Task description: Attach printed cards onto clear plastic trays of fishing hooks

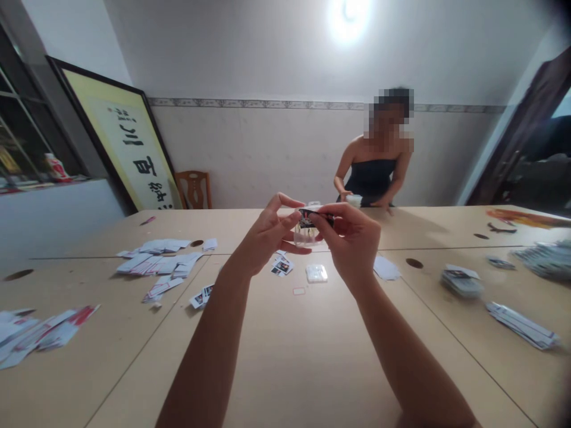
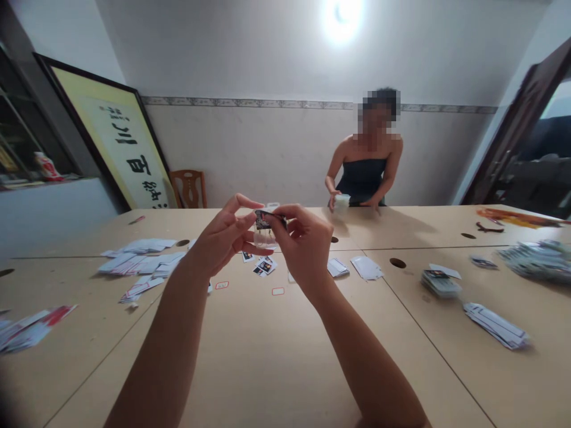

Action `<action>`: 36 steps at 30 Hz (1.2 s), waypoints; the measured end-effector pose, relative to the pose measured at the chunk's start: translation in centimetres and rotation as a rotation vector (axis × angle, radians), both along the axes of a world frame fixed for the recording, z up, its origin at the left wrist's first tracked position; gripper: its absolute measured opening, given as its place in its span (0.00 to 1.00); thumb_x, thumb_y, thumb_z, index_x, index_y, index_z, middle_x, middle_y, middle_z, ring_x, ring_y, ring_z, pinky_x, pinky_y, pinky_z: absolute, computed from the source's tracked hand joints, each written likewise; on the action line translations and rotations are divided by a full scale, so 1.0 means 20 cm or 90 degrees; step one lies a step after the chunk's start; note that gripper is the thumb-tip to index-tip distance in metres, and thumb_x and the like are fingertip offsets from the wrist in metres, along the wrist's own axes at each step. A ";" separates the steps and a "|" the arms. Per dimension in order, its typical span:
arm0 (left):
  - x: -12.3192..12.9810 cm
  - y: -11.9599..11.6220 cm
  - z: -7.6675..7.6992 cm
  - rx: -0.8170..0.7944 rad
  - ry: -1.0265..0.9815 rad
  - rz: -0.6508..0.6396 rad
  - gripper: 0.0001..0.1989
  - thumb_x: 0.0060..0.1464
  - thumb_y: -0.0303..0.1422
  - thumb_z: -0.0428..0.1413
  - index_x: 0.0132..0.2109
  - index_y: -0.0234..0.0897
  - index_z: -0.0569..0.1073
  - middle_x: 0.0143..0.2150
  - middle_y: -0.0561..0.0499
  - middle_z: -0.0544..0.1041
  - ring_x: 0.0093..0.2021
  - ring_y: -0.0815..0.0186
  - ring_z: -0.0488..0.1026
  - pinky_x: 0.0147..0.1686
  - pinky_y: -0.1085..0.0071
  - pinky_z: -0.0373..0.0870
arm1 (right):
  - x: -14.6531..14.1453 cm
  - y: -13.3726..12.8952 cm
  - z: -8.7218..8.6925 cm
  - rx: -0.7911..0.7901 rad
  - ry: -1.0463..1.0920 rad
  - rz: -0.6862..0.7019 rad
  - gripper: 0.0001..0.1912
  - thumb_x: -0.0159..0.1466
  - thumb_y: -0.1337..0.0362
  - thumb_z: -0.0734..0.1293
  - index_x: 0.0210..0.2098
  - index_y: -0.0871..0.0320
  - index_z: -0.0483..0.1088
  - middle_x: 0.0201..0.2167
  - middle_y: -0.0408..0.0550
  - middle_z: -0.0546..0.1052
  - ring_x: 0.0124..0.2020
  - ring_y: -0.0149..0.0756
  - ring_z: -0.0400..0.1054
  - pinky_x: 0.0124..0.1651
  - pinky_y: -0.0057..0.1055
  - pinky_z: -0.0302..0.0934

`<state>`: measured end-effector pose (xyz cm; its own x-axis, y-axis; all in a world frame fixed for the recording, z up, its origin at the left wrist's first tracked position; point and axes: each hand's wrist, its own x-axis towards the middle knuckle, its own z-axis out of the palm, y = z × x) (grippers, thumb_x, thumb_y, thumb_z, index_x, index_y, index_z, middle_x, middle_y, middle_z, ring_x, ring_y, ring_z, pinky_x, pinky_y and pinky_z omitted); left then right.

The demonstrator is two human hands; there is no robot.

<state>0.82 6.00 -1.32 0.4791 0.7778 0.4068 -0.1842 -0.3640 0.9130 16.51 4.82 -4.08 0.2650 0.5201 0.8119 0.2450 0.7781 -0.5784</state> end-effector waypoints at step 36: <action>0.02 -0.07 0.00 0.085 -0.010 0.011 0.12 0.63 0.41 0.55 0.44 0.40 0.63 0.35 0.55 0.75 0.28 0.70 0.78 0.27 0.69 0.83 | -0.02 -0.09 0.02 0.080 -0.002 -0.033 0.02 0.58 0.67 0.72 0.30 0.55 0.75 0.24 0.39 0.76 0.20 0.25 0.63 0.24 0.27 0.59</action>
